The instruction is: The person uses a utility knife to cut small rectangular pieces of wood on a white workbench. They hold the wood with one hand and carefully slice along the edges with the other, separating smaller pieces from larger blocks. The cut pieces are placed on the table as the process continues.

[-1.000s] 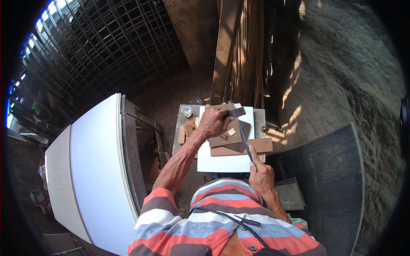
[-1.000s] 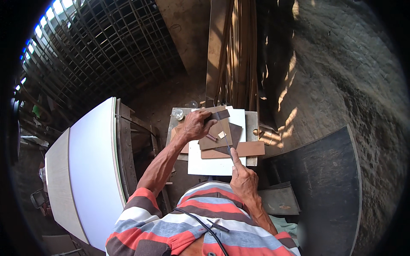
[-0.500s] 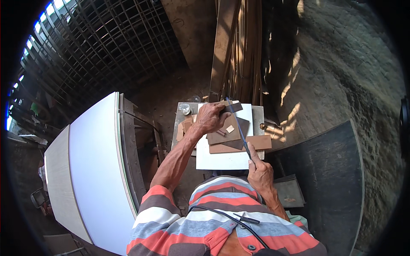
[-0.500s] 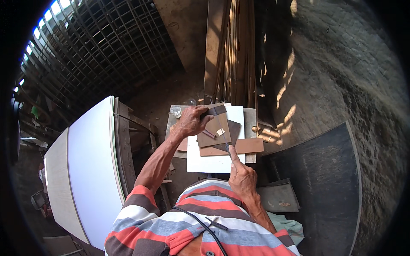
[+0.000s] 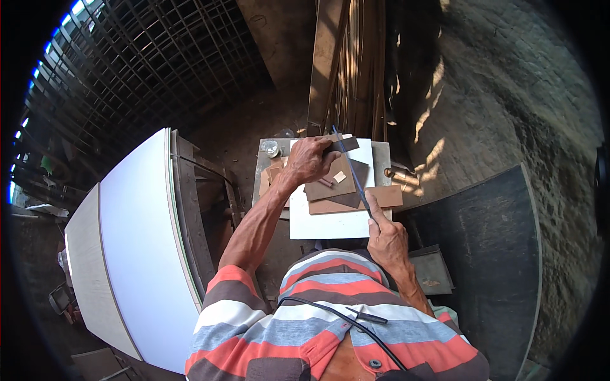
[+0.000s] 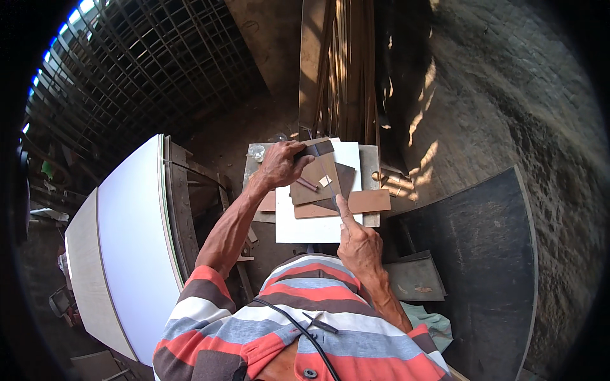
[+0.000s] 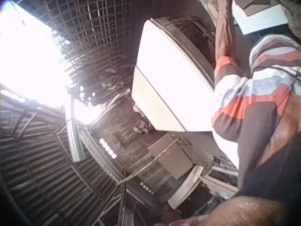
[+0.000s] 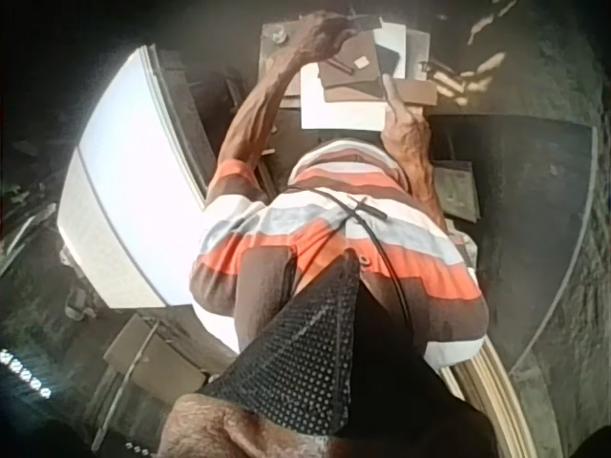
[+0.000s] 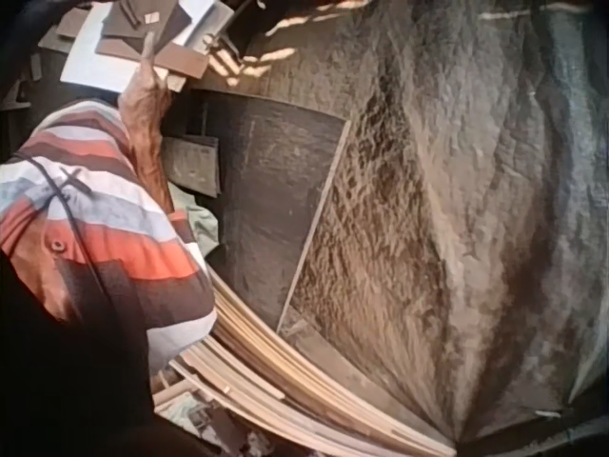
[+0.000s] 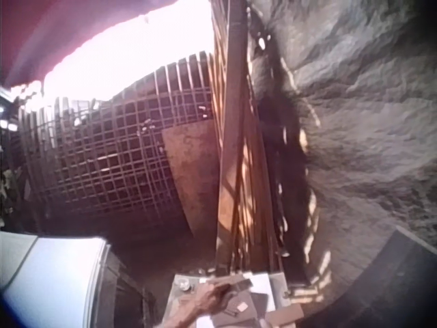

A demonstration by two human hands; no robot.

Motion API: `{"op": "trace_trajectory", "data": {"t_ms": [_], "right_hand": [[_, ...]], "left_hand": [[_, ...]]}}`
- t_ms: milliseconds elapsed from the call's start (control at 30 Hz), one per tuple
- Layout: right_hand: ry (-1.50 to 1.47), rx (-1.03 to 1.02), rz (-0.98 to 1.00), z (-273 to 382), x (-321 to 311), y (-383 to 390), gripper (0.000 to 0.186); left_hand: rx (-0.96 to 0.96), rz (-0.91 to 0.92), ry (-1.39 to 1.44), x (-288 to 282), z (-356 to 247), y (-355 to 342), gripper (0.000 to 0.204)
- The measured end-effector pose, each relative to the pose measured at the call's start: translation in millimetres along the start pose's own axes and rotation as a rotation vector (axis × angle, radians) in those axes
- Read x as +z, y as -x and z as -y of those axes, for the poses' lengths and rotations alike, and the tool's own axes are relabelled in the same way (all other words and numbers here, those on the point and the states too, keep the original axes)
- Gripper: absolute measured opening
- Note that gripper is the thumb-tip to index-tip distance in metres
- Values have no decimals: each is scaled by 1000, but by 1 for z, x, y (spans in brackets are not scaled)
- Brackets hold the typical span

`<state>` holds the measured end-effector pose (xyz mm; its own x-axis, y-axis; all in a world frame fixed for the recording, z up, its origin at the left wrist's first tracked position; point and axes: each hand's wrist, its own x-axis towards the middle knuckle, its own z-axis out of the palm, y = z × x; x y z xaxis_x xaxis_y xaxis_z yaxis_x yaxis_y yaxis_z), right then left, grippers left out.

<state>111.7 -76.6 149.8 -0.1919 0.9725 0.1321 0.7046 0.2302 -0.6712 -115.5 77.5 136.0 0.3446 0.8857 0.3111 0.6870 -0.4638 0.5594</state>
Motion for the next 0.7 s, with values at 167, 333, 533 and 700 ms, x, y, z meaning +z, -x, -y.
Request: {"op": "trace_trajectory", "data": {"t_ms": [167, 333, 533, 700], "right_hand": [[-25, 124, 36, 9, 0, -27, 63], [57, 108, 113, 24, -12, -10, 63], [102, 102, 91, 17, 5, -38, 64], [133, 74, 100, 5, 20, -22, 67]], "left_hand": [[15, -72, -141, -10, 19, 3, 24], [1, -6, -106, -7, 24, 10, 25], [-25, 18, -58, 6, 24, 12, 26], [-112, 61, -29, 13, 19, 17, 29]]}}
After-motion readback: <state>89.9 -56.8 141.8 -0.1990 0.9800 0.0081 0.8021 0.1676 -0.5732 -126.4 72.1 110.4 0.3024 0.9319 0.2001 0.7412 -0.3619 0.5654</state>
